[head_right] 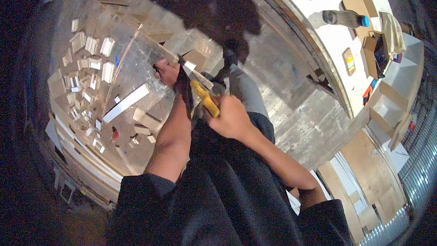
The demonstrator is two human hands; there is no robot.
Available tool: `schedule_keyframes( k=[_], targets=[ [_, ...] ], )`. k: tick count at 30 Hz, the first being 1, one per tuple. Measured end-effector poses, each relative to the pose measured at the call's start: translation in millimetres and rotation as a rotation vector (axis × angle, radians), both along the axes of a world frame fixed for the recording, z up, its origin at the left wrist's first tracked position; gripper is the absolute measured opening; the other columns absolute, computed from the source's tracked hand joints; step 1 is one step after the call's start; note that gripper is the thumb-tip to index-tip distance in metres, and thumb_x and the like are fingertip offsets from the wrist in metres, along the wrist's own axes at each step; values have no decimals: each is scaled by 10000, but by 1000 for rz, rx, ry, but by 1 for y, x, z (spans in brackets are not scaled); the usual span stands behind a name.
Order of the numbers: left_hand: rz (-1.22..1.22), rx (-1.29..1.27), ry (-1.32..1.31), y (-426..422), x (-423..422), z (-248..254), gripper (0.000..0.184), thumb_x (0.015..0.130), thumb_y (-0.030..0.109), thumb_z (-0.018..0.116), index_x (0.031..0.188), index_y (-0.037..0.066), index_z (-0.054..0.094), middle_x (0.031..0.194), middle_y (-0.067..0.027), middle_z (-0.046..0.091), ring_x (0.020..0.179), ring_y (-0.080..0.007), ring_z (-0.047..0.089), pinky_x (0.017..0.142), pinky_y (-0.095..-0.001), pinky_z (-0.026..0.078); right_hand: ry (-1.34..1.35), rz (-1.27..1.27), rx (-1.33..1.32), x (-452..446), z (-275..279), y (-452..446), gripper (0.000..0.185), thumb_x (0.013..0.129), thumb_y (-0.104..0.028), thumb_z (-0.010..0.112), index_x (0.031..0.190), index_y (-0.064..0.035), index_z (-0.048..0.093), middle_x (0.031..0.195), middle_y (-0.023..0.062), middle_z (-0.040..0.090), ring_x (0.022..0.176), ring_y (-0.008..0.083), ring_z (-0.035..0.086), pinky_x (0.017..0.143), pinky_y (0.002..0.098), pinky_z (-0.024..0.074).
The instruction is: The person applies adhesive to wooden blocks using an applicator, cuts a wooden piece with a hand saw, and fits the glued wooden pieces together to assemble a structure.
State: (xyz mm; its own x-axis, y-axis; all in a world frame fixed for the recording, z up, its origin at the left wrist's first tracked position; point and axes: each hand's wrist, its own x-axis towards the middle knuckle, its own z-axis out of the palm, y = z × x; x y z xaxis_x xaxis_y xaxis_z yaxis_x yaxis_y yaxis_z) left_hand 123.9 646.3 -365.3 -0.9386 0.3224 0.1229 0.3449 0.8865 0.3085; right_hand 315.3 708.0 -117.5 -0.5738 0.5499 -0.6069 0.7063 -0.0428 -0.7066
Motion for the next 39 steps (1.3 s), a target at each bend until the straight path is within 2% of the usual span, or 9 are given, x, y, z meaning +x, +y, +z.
schedule_keyframes(
  k=[3, 4, 7, 12, 16, 24, 33, 36, 39],
  targets=[
    [11, 10, 55, 3, -1, -2, 234, 788, 123, 621, 1008, 115, 544, 959, -127, 640, 893, -390, 569, 752, -516, 455, 26, 3, -68, 11, 17, -14, 265, 784, -220, 670, 819, 42, 649, 732, 297, 628, 762, 489, 641, 698, 524, 530],
    [20, -21, 92, 3, -2, -5, 240, 782, 124, 622, 1010, 110, 552, 954, -128, 642, 898, -389, 569, 756, -512, 460, 23, 19, -7, 11, 16, -15, 212, 844, -189, 683, 866, 20, 663, 712, 254, 605, 695, 435, 634, 616, 441, 485],
    [33, -11, 51, 2, -3, -8, 230, 772, 114, 616, 995, 106, 561, 935, -131, 644, 890, -392, 570, 754, -518, 457, -30, 78, 88, 4, -21, -22, 205, 847, -196, 684, 877, 6, 680, 722, 249, 616, 702, 418, 645, 623, 448, 489],
    [-9, 10, 57, -4, -5, -17, 228, 753, 88, 612, 976, 104, 566, 911, -129, 647, 883, -387, 571, 763, -520, 443, 26, -4, -27, 16, 17, -14, 238, 848, -214, 681, 833, 23, 664, 725, 284, 609, 724, 460, 634, 630, 485, 487],
    [14, -49, 42, -1, -2, -11, 248, 746, 84, 613, 988, 106, 561, 916, -126, 647, 902, -382, 564, 765, -517, 445, -25, 27, 101, -13, -31, -20, 301, 835, -254, 698, 753, 29, 632, 722, 283, 606, 727, 472, 623, 638, 506, 480],
    [-1, 28, 83, 1, -3, -8, 237, 738, 70, 600, 968, 111, 561, 913, -119, 643, 869, -384, 564, 734, -510, 454, -52, 13, 174, -11, -25, -21, 262, 841, -241, 695, 806, 12, 636, 720, 281, 599, 721, 475, 606, 631, 504, 463],
    [4, 7, 101, 0, -2, -9, 232, 746, 53, 576, 973, 105, 567, 901, -125, 648, 843, -384, 558, 761, -499, 444, -70, -12, -35, -10, -15, -10, 345, 780, -296, 705, 768, 45, 650, 731, 301, 631, 762, 473, 651, 712, 524, 525],
    [38, -3, 23, -1, -2, -10, 213, 762, 73, 605, 969, 103, 561, 927, -122, 651, 864, -382, 566, 784, -493, 457, 47, 39, 131, 10, -34, -34, 197, 825, -197, 689, 844, -4, 649, 705, 255, 597, 691, 447, 613, 612, 471, 470],
    [34, -19, 54, 2, -1, -8, 239, 757, 77, 622, 985, 99, 554, 946, -127, 651, 875, -389, 564, 800, -484, 447, 27, -10, -22, 11, -9, -21, 181, 820, -185, 678, 875, -13, 662, 739, 267, 613, 720, 461, 629, 635, 472, 486]
  ],
)
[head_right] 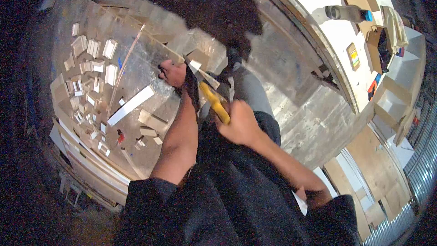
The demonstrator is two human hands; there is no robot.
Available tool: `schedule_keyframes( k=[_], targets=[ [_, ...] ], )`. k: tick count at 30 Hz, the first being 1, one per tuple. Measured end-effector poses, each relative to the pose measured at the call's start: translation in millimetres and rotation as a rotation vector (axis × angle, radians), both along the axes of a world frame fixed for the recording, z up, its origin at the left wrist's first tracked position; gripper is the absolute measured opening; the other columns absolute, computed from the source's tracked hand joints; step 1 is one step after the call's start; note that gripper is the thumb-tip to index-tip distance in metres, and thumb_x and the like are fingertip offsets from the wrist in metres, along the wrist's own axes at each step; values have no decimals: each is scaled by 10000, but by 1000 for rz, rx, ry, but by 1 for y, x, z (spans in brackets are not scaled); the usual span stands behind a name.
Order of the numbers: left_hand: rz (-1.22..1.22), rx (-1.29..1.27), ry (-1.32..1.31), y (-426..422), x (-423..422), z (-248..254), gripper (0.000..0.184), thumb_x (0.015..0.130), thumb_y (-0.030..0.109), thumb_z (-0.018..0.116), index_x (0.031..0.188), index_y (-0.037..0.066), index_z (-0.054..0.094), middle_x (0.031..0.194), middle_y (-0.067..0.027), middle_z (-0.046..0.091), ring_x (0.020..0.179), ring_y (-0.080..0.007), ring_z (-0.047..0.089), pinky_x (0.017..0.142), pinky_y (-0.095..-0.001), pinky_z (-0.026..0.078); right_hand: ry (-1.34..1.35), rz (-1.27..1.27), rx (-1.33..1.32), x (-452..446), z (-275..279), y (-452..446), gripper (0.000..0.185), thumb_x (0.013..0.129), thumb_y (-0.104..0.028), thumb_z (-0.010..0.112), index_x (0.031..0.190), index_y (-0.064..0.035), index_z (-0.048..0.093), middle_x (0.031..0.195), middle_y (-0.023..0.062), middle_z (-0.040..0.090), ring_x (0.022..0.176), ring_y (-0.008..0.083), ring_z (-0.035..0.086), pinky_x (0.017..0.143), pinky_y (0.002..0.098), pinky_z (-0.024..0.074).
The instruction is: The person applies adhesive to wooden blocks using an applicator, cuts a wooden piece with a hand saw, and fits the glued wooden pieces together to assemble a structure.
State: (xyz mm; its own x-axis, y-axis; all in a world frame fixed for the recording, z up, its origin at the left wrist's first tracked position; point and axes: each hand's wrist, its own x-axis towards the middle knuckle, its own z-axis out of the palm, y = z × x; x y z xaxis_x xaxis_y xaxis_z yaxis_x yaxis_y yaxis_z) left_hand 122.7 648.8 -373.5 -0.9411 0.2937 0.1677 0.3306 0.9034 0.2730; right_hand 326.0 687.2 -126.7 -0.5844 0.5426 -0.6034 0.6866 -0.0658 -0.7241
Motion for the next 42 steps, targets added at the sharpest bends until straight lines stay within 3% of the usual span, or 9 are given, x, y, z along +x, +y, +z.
schedule_keyframes(
  k=[6, 8, 11, 17, 24, 28, 35, 38, 42],
  targets=[
    [21, -22, -93, 4, 2, 13, 283, 768, 75, 618, 1039, 90, 536, 999, -156, 647, 937, -405, 547, 823, -501, 410, -172, 108, 20, 3, -10, -2, 273, 820, -249, 700, 846, 20, 658, 709, 261, 615, 732, 444, 660, 665, 484, 492],
    [-22, 25, -93, 0, 4, 14, 269, 789, 78, 613, 1046, 91, 532, 1005, -155, 647, 947, -409, 540, 829, -508, 411, -219, -35, -53, 21, 8, -1, 268, 864, -239, 688, 850, 28, 665, 691, 205, 611, 672, 292, 651, 664, 419, 489],
    [17, -6, -125, 0, 0, 7, 266, 803, 77, 611, 1054, 88, 522, 1002, -156, 646, 947, -404, 540, 840, -511, 413, -186, -41, -76, 17, -28, 5, 307, 835, -288, 716, 848, 14, 665, 760, 271, 651, 739, 438, 660, 702, 457, 522],
    [-3, 51, -104, -2, 1, 23, 217, 794, 101, 638, 988, 106, 541, 987, -151, 644, 943, -405, 539, 816, -526, 422, -33, -340, -134, 11, 5, 30, 285, 891, -224, 717, 867, 57, 679, 657, 115, 612, 673, 110, 578, 625, 347, 457],
    [74, 259, -79, -22, -14, 18, 108, 903, 213, 567, 948, 122, 602, 757, -148, 656, 749, -408, 648, 614, -536, 473, -163, -242, -42, 32, -32, 51, 348, 909, -264, 721, 780, 51, 649, 593, 67, 545, 585, 111, 468, 553, 360, 412],
    [231, 384, -147, -43, -25, 14, 412, 1036, 369, 418, 917, 90, 697, 648, -162, 644, 659, -425, 634, 619, -520, 491, -102, -188, -42, 31, -32, 72, 318, 908, -259, 724, 821, 44, 682, 600, 70, 575, 596, 105, 495, 552, 355, 420],
    [593, 1314, -1369, -85, -32, 43, 1047, 881, 856, 88, 977, 6, 693, 483, -38, 470, 393, -172, 403, 389, -309, 313, 89, 19, 84, 4, -37, 85, 380, 914, -295, 730, 720, 1, 592, 575, 41, 545, 567, 92, 467, 521, 326, 385],
    [679, 1543, -1474, -84, -19, 89, 1059, 839, 896, 90, 971, 16, 663, 495, -22, 449, 392, -168, 370, 386, -311, 290, 111, 136, 191, -9, -22, 74, 481, 916, -284, 733, 602, -28, 474, 523, 39, 430, 520, 112, 366, 477, 320, 320],
    [765, 1585, -1545, -109, 0, 108, 1094, 727, 987, 147, 949, 38, 643, 519, 3, 412, 428, -159, 373, 405, -303, 269, 299, 227, 318, 2, -25, 54, 253, 891, -201, 717, 767, -8, 612, 587, 164, 568, 497, 249, 581, 505, 362, 449]
  ],
)
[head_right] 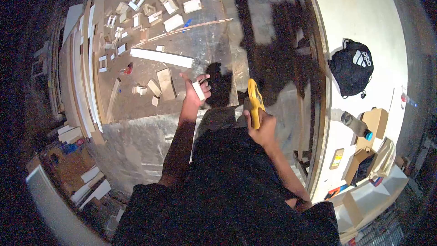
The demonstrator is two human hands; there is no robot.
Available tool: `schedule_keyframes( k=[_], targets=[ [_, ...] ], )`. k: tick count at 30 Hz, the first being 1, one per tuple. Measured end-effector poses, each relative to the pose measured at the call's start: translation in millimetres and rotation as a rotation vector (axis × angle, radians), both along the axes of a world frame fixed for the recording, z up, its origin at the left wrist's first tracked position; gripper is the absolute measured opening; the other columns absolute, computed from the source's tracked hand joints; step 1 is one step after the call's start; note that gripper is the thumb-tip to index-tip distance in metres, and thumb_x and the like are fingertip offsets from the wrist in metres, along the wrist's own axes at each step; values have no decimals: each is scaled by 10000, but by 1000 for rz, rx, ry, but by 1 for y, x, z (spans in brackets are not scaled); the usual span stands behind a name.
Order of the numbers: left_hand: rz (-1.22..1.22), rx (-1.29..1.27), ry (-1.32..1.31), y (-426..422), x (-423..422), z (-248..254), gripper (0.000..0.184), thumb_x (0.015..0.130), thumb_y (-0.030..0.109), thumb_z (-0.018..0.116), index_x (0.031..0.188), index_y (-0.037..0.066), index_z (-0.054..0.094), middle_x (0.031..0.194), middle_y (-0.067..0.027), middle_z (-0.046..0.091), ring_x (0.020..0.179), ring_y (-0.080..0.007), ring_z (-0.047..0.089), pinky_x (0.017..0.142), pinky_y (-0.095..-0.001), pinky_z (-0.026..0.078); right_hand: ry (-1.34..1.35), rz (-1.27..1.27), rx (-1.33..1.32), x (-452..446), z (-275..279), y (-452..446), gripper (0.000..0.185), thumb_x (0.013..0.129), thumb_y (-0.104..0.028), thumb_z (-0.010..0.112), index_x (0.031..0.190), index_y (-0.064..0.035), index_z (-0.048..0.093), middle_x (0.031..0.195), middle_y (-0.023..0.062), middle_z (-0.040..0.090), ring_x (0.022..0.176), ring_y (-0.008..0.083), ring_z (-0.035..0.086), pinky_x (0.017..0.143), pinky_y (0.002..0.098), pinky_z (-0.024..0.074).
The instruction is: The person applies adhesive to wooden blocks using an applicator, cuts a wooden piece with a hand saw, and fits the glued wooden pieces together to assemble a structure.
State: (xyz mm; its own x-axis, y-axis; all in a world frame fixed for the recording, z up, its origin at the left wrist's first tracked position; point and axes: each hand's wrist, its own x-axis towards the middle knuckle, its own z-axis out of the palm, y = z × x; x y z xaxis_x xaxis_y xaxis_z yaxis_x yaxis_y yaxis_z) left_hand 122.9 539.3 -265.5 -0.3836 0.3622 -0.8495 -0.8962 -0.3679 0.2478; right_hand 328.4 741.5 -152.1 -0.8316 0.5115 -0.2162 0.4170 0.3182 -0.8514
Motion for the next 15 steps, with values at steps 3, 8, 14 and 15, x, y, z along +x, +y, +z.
schedule_keyframes(
  k=[3, 8, 14, 15],
  targets=[
    [-8, 46, -25, -30, 15, 1, 1065, 717, 994, 196, 954, 63, 655, 519, 20, 382, 446, -155, 365, 421, -303, 262, 197, 212, 172, 21, -15, -12, 129, 825, -126, 730, 790, -58, 626, 656, 120, 580, 543, 326, 590, 522, 376, 471],
    [17, 150, -240, -86, 19, 6, 905, 875, 867, 178, 926, 104, 661, 528, 25, 417, 462, -162, 389, 451, -334, 304, 315, 386, 241, 46, -40, -47, 138, 739, -105, 709, 819, -44, 614, 728, 118, 603, 645, 333, 621, 609, 391, 489],
    [77, -163, -69, -158, -1, 34, 749, 950, 768, 283, 855, 110, 628, 591, -9, 493, 498, -199, 466, 464, -357, 367, 173, 353, 438, 56, -91, -146, 169, 747, -161, 700, 831, -43, 613, 726, 144, 593, 651, 363, 615, 608, 432, 494],
    [166, -261, 51, -170, -5, 31, 734, 963, 745, 298, 824, 100, 619, 614, -24, 531, 531, -203, 503, 490, -358, 400, 119, 310, 438, 56, -99, -166, 181, 748, -151, 701, 849, -40, 600, 731, 155, 591, 663, 383, 617, 606, 435, 491]
  ],
)
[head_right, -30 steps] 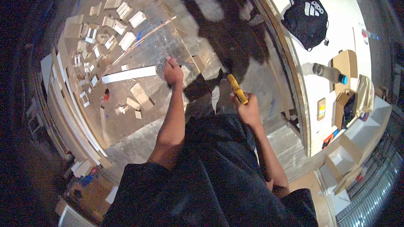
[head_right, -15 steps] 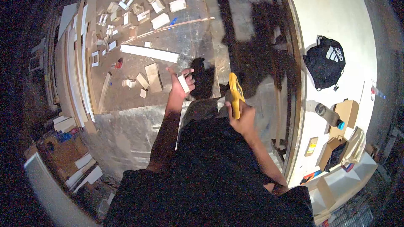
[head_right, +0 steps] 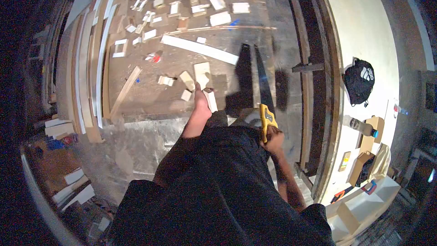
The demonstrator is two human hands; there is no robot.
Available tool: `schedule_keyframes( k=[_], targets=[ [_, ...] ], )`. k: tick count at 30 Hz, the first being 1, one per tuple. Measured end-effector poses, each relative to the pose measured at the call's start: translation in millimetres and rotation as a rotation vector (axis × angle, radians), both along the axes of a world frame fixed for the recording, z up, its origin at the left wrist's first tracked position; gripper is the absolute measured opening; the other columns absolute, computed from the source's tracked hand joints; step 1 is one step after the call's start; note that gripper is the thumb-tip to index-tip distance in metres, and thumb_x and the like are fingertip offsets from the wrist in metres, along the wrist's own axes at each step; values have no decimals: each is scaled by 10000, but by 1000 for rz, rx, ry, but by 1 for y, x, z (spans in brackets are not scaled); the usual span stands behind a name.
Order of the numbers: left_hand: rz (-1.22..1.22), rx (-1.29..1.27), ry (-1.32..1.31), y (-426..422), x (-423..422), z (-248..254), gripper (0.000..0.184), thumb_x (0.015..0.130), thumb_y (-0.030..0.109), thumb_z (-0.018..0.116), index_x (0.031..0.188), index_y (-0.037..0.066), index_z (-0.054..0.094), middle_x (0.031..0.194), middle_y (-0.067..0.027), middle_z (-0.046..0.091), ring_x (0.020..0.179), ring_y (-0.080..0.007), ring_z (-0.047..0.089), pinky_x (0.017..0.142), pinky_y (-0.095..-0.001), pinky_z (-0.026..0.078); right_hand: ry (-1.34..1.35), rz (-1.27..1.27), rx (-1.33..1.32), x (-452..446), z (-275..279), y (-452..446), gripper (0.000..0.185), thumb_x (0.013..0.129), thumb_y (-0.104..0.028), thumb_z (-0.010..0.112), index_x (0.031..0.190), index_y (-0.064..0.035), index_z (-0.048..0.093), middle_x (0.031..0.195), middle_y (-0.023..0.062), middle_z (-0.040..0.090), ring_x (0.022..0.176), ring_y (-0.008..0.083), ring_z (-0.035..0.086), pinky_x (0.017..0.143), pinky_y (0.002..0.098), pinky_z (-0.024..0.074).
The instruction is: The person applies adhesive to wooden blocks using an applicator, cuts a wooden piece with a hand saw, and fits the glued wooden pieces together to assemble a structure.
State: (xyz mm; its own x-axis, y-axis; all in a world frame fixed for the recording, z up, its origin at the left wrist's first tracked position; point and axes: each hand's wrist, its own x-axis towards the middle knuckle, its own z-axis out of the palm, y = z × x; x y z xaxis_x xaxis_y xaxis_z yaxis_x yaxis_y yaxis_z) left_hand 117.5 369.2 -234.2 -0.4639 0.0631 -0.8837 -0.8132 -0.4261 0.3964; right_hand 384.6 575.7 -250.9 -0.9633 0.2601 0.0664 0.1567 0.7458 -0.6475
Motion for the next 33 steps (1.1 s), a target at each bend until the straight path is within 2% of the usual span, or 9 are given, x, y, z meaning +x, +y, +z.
schedule_keyframes(
  k=[3, 7, 11, 13, 14, 20, 23, 29, 33],
  targets=[
    [21, -279, 152, -54, -17, 11, 679, 1009, 659, 344, 745, 80, 580, 685, -67, 614, 657, -207, 581, 642, -353, 474, -155, -62, 86, -14, -15, -51, 302, 769, -269, 708, 916, -36, 585, 880, 178, 654, 832, 401, 647, 743, 497, 512],
    [72, -521, 337, -111, -34, 28, 710, 1031, 603, 356, 716, 17, 605, 680, -61, 610, 678, -200, 539, 714, -350, 420, -165, -123, 225, -39, -55, -93, 222, 836, -223, 674, 886, -40, 561, 875, 172, 654, 820, 400, 639, 703, 493, 507],
    [108, -485, 328, -169, -36, 17, 717, 1032, 608, 342, 702, 24, 593, 662, -69, 611, 686, -195, 555, 720, -351, 431, -80, -110, 327, -76, -71, -113, 374, 786, -292, 782, 885, -18, 547, 853, 208, 644, 788, 421, 647, 663, 489, 520],
    [226, -319, 191, -199, -34, 8, 756, 1010, 662, 332, 735, 19, 619, 705, -93, 630, 721, -207, 584, 742, -350, 459, -278, -77, 277, -93, -69, -115, 393, 758, -282, 809, 901, -13, 562, 861, 202, 658, 810, 424, 656, 685, 493, 529],
    [215, -453, 165, -218, -33, -23, 818, 976, 727, 323, 794, 0, 652, 767, -117, 651, 751, -227, 607, 756, -354, 486, -262, -72, 259, -98, -68, -116, 397, 725, -254, 828, 903, -8, 571, 850, 203, 664, 812, 425, 661, 696, 498, 533],
    [489, -236, 199, -276, -24, -45, 825, 955, 756, 332, 856, 3, 653, 779, -100, 648, 701, -232, 601, 688, -357, 497, -414, 21, 296, -131, -93, -101, 312, 738, -238, 779, 877, -2, 630, 818, 236, 676, 793, 418, 681, 683, 492, 549],
    [447, -109, 176, -291, -24, -65, 765, 965, 737, 342, 808, 45, 627, 740, -81, 629, 656, -223, 592, 660, -346, 492, -487, -12, 362, -146, -71, -113, 275, 779, -260, 715, 869, -7, 657, 747, 243, 670, 743, 429, 686, 669, 499, 560],
    [328, -107, 123, -296, -35, -41, 708, 983, 714, 321, 722, 102, 561, 736, -77, 632, 653, -223, 591, 645, -342, 483, -529, -26, 411, -162, -29, -136, 294, 735, -241, 754, 966, -67, 700, 885, 182, 716, 871, 387, 697, 777, 492, 566],
    [323, 154, 165, -294, -32, -24, 758, 985, 722, 274, 1016, 44, 612, 991, -135, 664, 898, -264, 637, 806, -400, 513, -589, -69, 419, -171, -23, -142, 338, 717, -275, 791, 985, -83, 717, 918, 167, 725, 865, 357, 706, 781, 467, 568]
  ],
)
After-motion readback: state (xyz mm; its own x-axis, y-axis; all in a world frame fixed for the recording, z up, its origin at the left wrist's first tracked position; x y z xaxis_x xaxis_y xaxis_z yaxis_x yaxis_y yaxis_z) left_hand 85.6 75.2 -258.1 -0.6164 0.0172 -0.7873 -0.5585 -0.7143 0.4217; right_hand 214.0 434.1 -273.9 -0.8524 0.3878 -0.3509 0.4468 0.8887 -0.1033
